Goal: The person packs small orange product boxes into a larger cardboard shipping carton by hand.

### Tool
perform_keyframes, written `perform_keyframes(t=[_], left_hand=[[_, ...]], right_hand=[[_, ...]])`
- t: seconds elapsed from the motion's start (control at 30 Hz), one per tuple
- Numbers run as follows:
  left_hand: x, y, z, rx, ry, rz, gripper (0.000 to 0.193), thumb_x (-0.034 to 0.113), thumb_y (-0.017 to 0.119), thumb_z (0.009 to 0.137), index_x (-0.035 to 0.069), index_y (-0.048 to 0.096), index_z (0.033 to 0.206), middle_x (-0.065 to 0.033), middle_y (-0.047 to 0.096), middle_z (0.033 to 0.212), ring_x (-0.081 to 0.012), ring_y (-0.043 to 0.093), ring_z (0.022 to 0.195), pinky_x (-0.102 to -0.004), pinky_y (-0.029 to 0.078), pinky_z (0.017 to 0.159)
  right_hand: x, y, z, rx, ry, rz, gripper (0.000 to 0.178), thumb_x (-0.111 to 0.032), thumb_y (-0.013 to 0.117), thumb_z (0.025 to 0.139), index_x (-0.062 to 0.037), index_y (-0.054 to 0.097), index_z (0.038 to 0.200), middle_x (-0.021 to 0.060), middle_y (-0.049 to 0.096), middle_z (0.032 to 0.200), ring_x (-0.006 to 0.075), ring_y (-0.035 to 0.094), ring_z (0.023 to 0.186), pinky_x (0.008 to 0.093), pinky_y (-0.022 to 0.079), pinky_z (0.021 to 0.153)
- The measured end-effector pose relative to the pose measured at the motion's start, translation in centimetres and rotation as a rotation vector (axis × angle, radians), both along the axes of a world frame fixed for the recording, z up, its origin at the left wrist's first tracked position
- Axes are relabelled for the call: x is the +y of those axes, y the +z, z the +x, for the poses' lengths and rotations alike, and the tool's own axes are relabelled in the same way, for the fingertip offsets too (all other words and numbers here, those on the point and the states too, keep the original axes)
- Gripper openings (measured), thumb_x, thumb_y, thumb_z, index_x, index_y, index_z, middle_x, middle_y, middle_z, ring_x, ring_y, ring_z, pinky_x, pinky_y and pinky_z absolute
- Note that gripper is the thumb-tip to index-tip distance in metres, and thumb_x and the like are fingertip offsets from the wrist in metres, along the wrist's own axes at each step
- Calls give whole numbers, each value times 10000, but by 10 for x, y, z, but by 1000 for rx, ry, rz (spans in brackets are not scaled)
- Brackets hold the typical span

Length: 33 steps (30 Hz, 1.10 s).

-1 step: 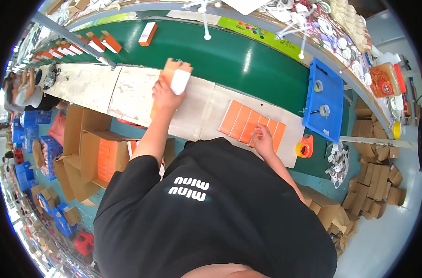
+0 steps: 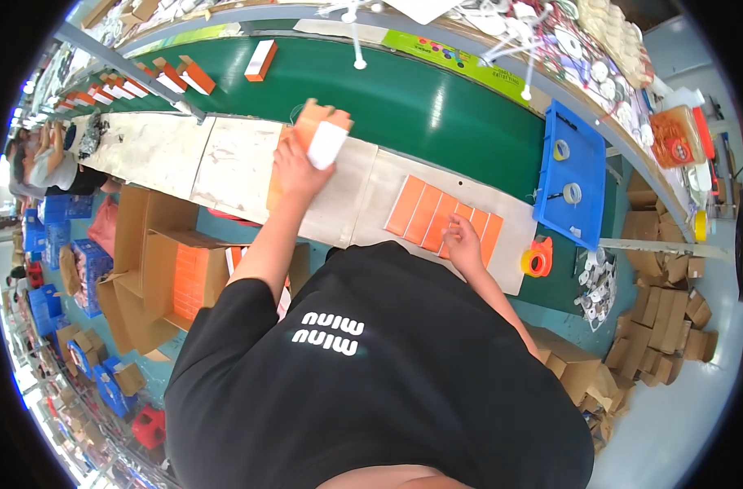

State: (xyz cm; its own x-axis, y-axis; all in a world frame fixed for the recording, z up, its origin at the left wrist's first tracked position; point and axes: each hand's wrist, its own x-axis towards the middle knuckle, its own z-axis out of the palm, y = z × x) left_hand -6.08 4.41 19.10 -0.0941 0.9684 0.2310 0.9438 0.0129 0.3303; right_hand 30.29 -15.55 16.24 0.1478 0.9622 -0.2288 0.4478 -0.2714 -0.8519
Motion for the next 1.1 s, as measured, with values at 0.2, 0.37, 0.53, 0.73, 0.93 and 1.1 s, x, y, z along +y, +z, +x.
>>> perform_keyframes(t=[0.2, 0.37, 0.53, 0.73, 0.93, 1.1], left_hand=[[-120, 118, 95, -100, -638, 298, 1236, 337, 965, 565, -100, 319, 1524, -243, 514, 1245, -416, 525, 1104, -500, 450, 967], [-144, 152, 125, -429, -818, -117, 830, 286, 930, 707, -12, 535, 1373, -201, 596, 1259, -335, 643, 1066, -403, 557, 805], [-142, 182, 138, -1025, -1167, -729, 903, 337, 806, 838, 15, 378, 1564, -184, 498, 1521, -288, 485, 1393, -448, 339, 1182], [-159, 167, 158, -1238, -1144, -988, 960, 334, 827, 790, -15, 373, 1560, -155, 522, 1415, -265, 510, 1310, -438, 362, 1157], [-177, 176, 171, -1199, -1014, -764, 913, 304, 849, 752, -24, 447, 1504, -103, 561, 1292, -223, 539, 1220, -403, 415, 1097], [-179, 171, 175, -1189, -1023, -766, 902, 298, 840, 753, -31, 451, 1497, -106, 570, 1301, -216, 536, 1239, -400, 411, 1104]], right_hand=[[26, 126, -36, 834, -49, 181, 396, -180, 591, 1072, -1, 505, 1415, 103, 613, 1305, 167, 616, 1181, 355, 493, 1015], [26, 152, -1, 877, 52, 372, 215, -199, 651, 1048, -7, 622, 1142, 51, 663, 1123, 132, 609, 1045, 319, 495, 949], [8, 182, 33, 1031, 474, 482, 220, -247, 712, 1006, -42, 636, 1030, 97, 636, 1096, 187, 596, 1061, 359, 474, 962], [-5, 207, 20, 300, -2, 880, 207, -166, 760, 946, -47, 642, 1066, 121, 550, 1213, 198, 555, 1088, 360, 470, 936], [-29, 229, 27, -173, 231, 1098, 532, -189, 896, 746, -51, 694, 1218, 155, 546, 1320, 305, 531, 1121, 402, 485, 904], [-32, 214, 25, -202, 226, 1154, 599, -190, 914, 745, -20, 654, 1257, 166, 535, 1321, 327, 558, 1130, 416, 518, 908]])
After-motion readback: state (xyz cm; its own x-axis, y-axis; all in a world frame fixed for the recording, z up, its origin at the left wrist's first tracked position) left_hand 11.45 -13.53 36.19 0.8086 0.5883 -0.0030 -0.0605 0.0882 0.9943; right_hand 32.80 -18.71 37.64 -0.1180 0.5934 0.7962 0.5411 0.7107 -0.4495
